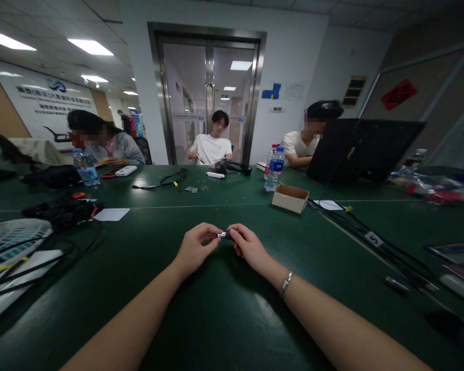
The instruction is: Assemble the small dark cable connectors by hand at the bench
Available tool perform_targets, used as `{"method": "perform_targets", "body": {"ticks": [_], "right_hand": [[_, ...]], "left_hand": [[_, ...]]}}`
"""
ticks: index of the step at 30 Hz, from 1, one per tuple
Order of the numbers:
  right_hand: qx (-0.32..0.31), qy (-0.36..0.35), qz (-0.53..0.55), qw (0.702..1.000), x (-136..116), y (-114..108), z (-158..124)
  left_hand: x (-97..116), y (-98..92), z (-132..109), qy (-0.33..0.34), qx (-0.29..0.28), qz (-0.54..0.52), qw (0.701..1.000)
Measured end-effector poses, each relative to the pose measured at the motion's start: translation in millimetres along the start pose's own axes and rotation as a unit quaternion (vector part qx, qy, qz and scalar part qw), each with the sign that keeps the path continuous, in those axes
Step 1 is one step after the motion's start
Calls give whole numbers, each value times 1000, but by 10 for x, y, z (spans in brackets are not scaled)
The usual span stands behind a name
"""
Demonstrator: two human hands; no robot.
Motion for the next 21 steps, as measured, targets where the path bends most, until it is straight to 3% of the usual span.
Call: {"method": "perform_targets", "body": {"ticks": [11,21], "right_hand": [[7,-19,-27,999,11,-24,-12],[-4,-22,-30,999,-20,-2,-27]], "left_hand": [[-252,52,8,-164,-10,-116,980],[-242,70,20,-158,-23,-116,980]]}}
Point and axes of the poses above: each hand's wrist, its own z-axis towards the middle knuckle, its own y-axis out of the palm, x = y × z, the point moved 7 cm from there along z, towards the middle knuckle, and after that the axes turned 6 degrees about z, right-handed, at the moved point
